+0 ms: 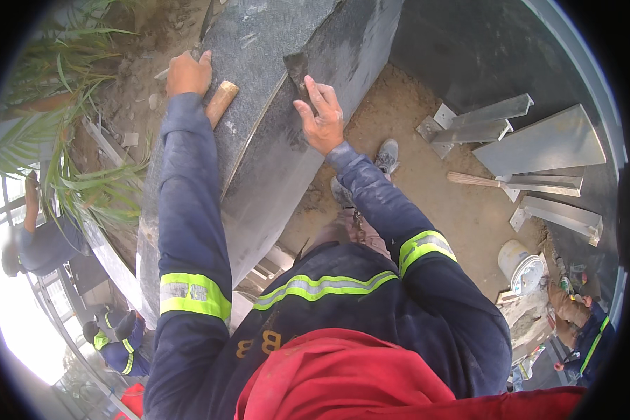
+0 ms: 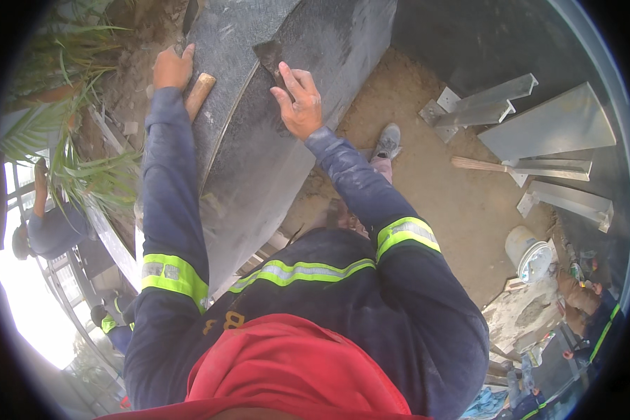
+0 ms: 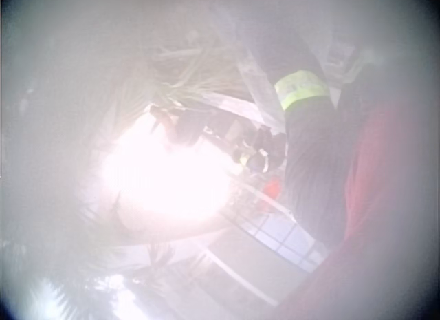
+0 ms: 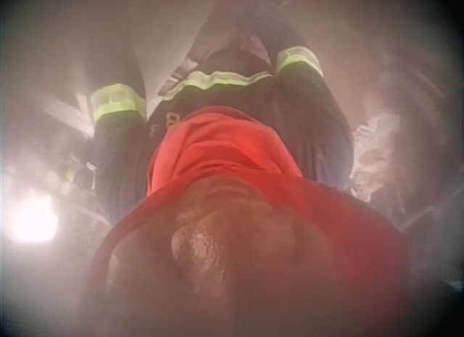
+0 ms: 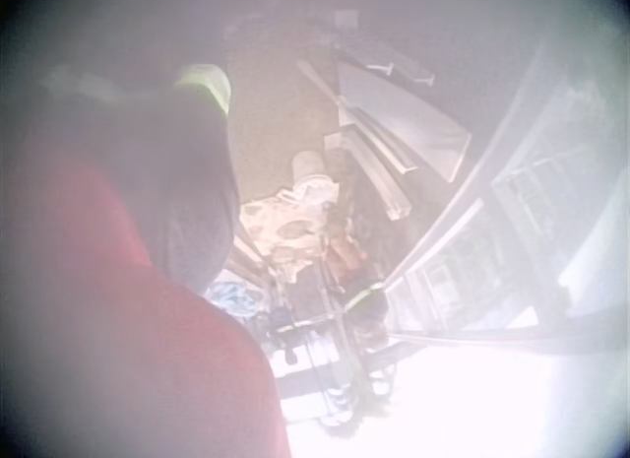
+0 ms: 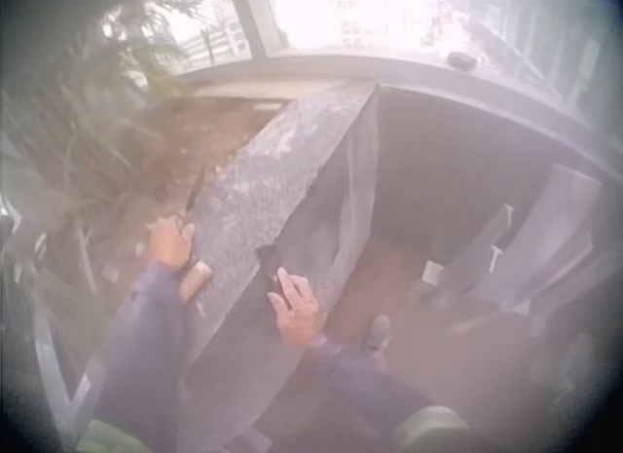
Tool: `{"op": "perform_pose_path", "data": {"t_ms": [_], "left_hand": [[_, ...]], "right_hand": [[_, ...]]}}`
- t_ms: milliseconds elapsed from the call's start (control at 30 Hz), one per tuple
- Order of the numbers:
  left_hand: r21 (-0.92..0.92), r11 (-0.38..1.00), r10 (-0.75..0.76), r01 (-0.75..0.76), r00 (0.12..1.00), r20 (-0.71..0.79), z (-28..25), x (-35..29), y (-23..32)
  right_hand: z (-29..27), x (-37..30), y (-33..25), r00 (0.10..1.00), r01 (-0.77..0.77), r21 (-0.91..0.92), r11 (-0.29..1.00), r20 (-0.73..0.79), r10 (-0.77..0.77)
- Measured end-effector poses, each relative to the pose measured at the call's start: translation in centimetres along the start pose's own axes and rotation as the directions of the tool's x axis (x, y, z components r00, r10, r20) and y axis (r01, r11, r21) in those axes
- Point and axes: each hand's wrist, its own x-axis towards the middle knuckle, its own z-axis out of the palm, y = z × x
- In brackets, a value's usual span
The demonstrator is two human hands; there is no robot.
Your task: The person scoops mortar from a bucket and applies it to the edge of a curved stone structure using a trowel. They smooth and shape the mortar along the seam, repeatedly adding small amounts and refining the surface.
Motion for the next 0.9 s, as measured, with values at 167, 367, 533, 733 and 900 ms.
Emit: {"op": "perform_pose_path", "data": {"t_ms": [167, 367, 533, 733, 900], "left_hand": [[-0.006, 0.999, -0.044, 0.044, 0.999, 0.026, -0.2, -0.5, -0.3], [-0.074, 0.994, -0.076, 0.077, 0.997, 0.010, -0.9, -1.6, 1.5], [-0.070, 0.993, -0.094, 0.093, 0.995, -0.014, -0.2, -1.6, 1.8], [-0.133, 0.989, -0.083, 0.062, 0.984, -0.156, 1.7, -1.5, -0.3], [-0.194, 0.980, -0.078, 0.049, 0.987, -0.143, 1.0, -1.4, 0.4]], "right_hand": [[-3.0, -6.2, 0.9, 0.971, -0.101, -0.031, 0.994, 0.215, 0.105], [-13.8, 12.4, -6.0, 0.837, 0.306, -0.213, 0.928, 0.525, -0.156], [-10.0, 27.7, -10.8, 0.093, 0.915, 0.000, 0.403, 0.973, -0.212], [-3.3, 33.5, -10.2, -0.391, 0.847, 0.375, 0.377, 0.920, -0.037], [-6.8, 42.2, -3.4, -0.471, 0.772, 0.482, 0.414, 0.872, -0.135]]}}
